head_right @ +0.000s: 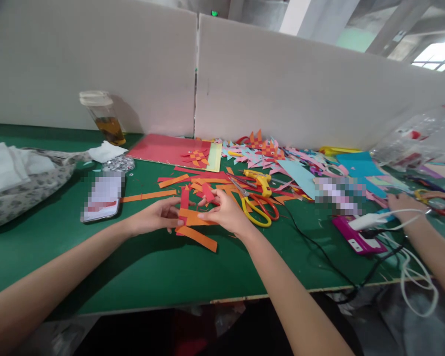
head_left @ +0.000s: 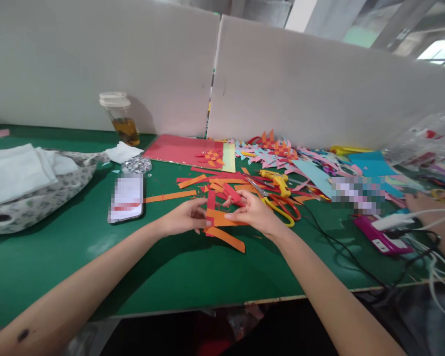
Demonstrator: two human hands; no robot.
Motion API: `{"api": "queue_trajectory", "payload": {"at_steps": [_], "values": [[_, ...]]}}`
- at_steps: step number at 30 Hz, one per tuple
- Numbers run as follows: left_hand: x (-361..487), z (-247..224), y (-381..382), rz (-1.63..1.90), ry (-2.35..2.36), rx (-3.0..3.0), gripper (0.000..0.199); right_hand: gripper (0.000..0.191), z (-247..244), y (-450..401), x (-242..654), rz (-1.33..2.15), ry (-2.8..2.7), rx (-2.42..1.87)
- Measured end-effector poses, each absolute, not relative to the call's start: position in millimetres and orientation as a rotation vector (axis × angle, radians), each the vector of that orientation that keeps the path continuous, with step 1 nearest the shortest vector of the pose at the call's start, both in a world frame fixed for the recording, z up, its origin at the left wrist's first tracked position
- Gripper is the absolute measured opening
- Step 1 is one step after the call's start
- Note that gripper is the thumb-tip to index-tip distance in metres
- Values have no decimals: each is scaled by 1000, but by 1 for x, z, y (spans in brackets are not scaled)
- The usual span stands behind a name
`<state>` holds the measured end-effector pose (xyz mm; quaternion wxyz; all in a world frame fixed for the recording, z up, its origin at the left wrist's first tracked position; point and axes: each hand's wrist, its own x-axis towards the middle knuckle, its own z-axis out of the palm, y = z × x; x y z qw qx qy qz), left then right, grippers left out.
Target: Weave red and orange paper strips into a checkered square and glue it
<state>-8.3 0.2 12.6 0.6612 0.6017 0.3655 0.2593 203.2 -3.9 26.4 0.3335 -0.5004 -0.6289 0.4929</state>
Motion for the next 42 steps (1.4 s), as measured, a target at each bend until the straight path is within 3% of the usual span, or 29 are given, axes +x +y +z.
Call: {"api": "queue_trajectory", "payload": {"at_steps": [8,15,20,24,29,36,42], "values": [[-17,14,6,588,967,1514,64,37,20,-6,196,1174,-1738,-1392],[-20,9,10,927,1157,1896,29,36,16,-8,192,1035,-1743,-1452],[-10,10,-2,710,962,2183,13,35,11,-3,198,848,-1762,-1510],[-4,11,-13,529,903,2383,23,27,18,-1,199,570,-1669,-1566],[1,5,-19,454,929,2455,38,28,22,0,199,500,-1569,-1578],[3,-2,-18,467,917,2483,33,32,18,2,202,505,-1609,-1587],[3,-4,-18,473,926,2486,30,28,24,2,207,161,-1732,-1707]]}}
